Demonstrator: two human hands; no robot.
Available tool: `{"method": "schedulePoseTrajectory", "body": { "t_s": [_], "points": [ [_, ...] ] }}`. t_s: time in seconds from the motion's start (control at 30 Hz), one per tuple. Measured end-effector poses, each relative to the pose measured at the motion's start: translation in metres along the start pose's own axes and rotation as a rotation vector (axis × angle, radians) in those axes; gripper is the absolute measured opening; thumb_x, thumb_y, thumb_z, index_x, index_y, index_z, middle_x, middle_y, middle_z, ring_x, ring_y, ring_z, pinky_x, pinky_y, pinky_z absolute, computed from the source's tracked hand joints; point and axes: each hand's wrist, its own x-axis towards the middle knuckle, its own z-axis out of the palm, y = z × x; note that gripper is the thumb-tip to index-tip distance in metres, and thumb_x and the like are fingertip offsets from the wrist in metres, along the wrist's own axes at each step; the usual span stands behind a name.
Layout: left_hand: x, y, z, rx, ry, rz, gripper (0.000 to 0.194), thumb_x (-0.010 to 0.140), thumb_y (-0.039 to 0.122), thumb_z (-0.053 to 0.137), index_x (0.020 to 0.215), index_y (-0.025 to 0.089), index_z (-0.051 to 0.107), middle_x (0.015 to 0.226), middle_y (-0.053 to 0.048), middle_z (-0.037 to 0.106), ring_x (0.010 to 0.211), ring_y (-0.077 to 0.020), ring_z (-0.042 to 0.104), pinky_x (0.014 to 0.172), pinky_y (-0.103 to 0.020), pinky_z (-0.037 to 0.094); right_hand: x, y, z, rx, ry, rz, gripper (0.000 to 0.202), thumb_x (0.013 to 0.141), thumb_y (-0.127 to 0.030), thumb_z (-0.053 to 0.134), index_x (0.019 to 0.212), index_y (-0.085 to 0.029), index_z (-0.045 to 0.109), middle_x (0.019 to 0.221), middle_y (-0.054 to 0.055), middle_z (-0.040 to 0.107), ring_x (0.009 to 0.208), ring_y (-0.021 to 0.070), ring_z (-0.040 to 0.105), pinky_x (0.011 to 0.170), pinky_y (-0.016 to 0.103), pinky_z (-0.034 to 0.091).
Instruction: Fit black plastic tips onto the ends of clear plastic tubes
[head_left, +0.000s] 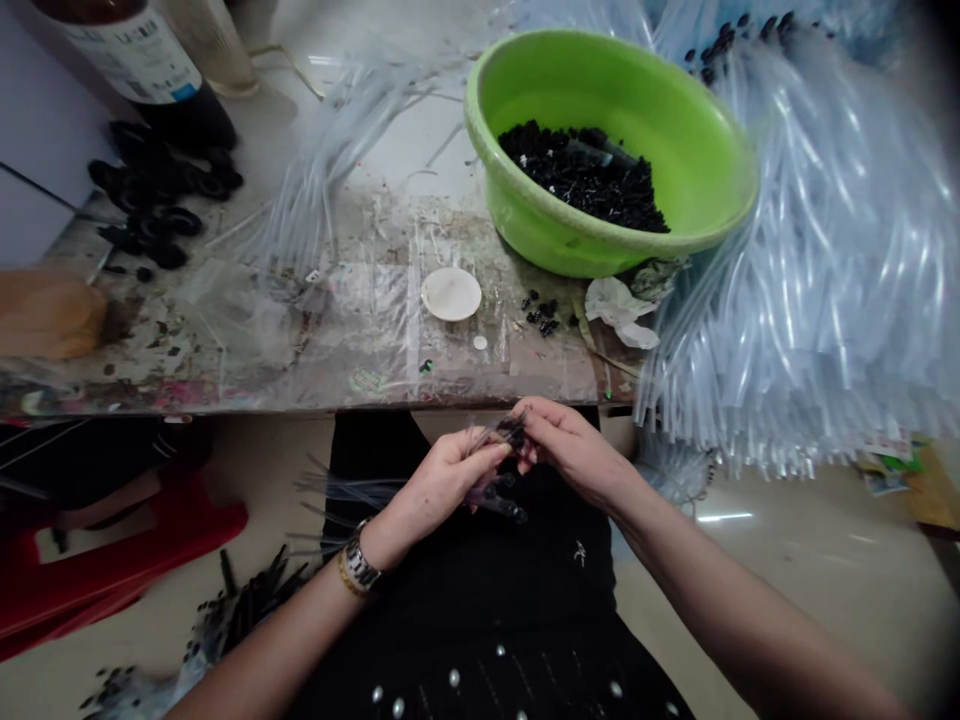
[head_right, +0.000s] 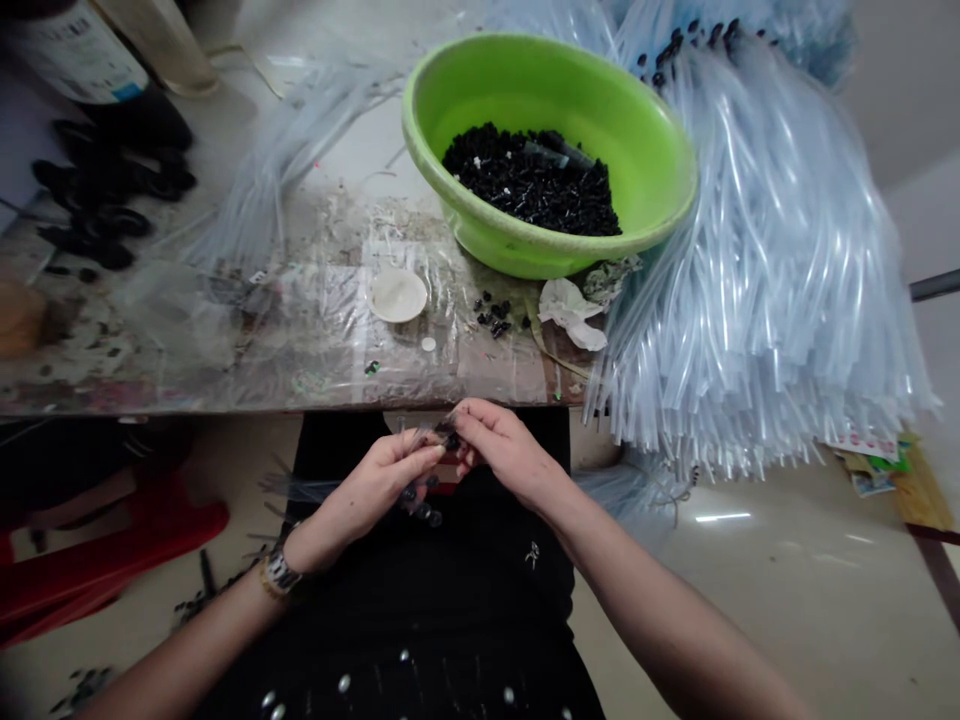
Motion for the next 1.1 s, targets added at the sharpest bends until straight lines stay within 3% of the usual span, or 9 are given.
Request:
{"method": "schedulePoseTrajectory", "body": {
  "t_s": [0.1, 0.27, 0.4, 0.5, 0.67, 0.77, 0.97, 1.1],
  "points": [
    [0.001, 0.005, -0.002, -0.036, 0.027, -0.02, 0.029, 0.081, 0.043, 0.061, 0.074, 0.016, 0.054, 0.058, 0.006, 0.045, 0.045, -0.0055, 0.039, 0.041, -0.017, 0.034, 0.0, -0.004, 0.001, -0.138, 0.055, -0.111, 0.027, 0.086, -0.046, 0.051, 0.088, -0.019, 0.057, 0.065, -0.003, 0.052, 0.056, 0.01, 0.051, 0.057, 0.024, 0.043],
    [-0.001, 0.003, -0.004, -0.066, 0.007, -0.027, 0.027, 0.079, 0.043, 0.063, 0.08, 0.016, 0.056, 0.06, 0.006, 0.045, 0.046, -0.0059, 0.04, 0.041, -0.017, 0.037, -0.005, -0.011, 0.004, -0.461, 0.107, -0.248, 0.011, 0.082, -0.026, 0.055, 0.074, -0.019, 0.056, 0.072, -0.001, 0.054, 0.068, 0.0123, 0.05, 0.066, 0.025, 0.04],
    [-0.002, -0.004, -0.009, -0.128, -0.019, 0.0, 0.031, 0.079, 0.043, 0.063, 0.094, 0.016, 0.06, 0.066, 0.004, 0.049, 0.049, -0.0068, 0.043, 0.04, -0.017, 0.039, -0.008, -0.012, -0.004, -0.486, -0.005, -0.243, 0.018, 0.084, -0.028, 0.054, 0.068, -0.018, 0.053, 0.071, -0.001, 0.054, 0.071, 0.0135, 0.05, 0.069, 0.026, 0.04],
    [-0.002, -0.006, -0.011, -0.123, -0.065, 0.0, 0.029, 0.08, 0.042, 0.062, 0.093, 0.016, 0.061, 0.064, 0.004, 0.048, 0.049, -0.0068, 0.043, 0.042, -0.017, 0.04, -0.009, -0.012, -0.012, -0.478, -0.076, -0.218, 0.027, 0.089, -0.034, 0.047, 0.068, -0.018, 0.055, 0.071, 0.0, 0.055, 0.07, 0.0139, 0.051, 0.069, 0.027, 0.041],
    [-0.003, -0.002, -0.009, -0.039, -0.111, -0.026, 0.03, 0.082, 0.043, 0.06, 0.083, 0.014, 0.061, 0.059, 0.005, 0.046, 0.047, -0.0063, 0.041, 0.043, -0.018, 0.037, -0.005, -0.017, -0.004, -0.484, 0.097, -0.219, 0.01, 0.083, -0.027, 0.054, 0.084, -0.018, 0.059, 0.08, 0.0, 0.061, 0.077, 0.0148, 0.055, 0.074, 0.027, 0.042],
    [-0.003, -0.002, -0.008, 0.011, -0.137, -0.03, 0.03, 0.083, 0.043, 0.059, 0.084, 0.013, 0.063, 0.064, 0.003, 0.05, 0.052, -0.0072, 0.043, 0.048, -0.019, 0.039, -0.002, -0.019, 0.006, -0.5, 0.088, -0.253, 0.008, 0.08, -0.024, 0.059, 0.086, -0.018, 0.06, 0.084, 0.001, 0.062, 0.081, 0.0152, 0.056, 0.076, 0.027, 0.042],
    [-0.002, -0.007, -0.012, 0.034, -0.126, 0.007, 0.03, 0.083, 0.042, 0.059, 0.087, 0.013, 0.064, 0.07, 0.001, 0.054, 0.056, -0.0087, 0.044, 0.053, -0.021, 0.041, 0.003, -0.018, 0.014, -0.581, 0.048, -0.36, 0.011, 0.081, -0.02, 0.059, 0.07, -0.018, 0.058, 0.075, 0.0, 0.059, 0.074, 0.0135, 0.055, 0.071, 0.026, 0.041],
    [-0.002, -0.006, -0.014, 0.009, -0.148, 0.051, 0.026, 0.083, 0.039, 0.06, 0.088, 0.014, 0.063, 0.071, 0.002, 0.054, 0.059, -0.009, 0.045, 0.056, -0.021, 0.039, 0.003, -0.017, 0.013, -0.566, 0.095, -0.312, 0.01, 0.08, -0.019, 0.059, 0.07, -0.018, 0.057, 0.071, -0.002, 0.057, 0.07, 0.0123, 0.052, 0.067, 0.025, 0.04]
  ]
}}
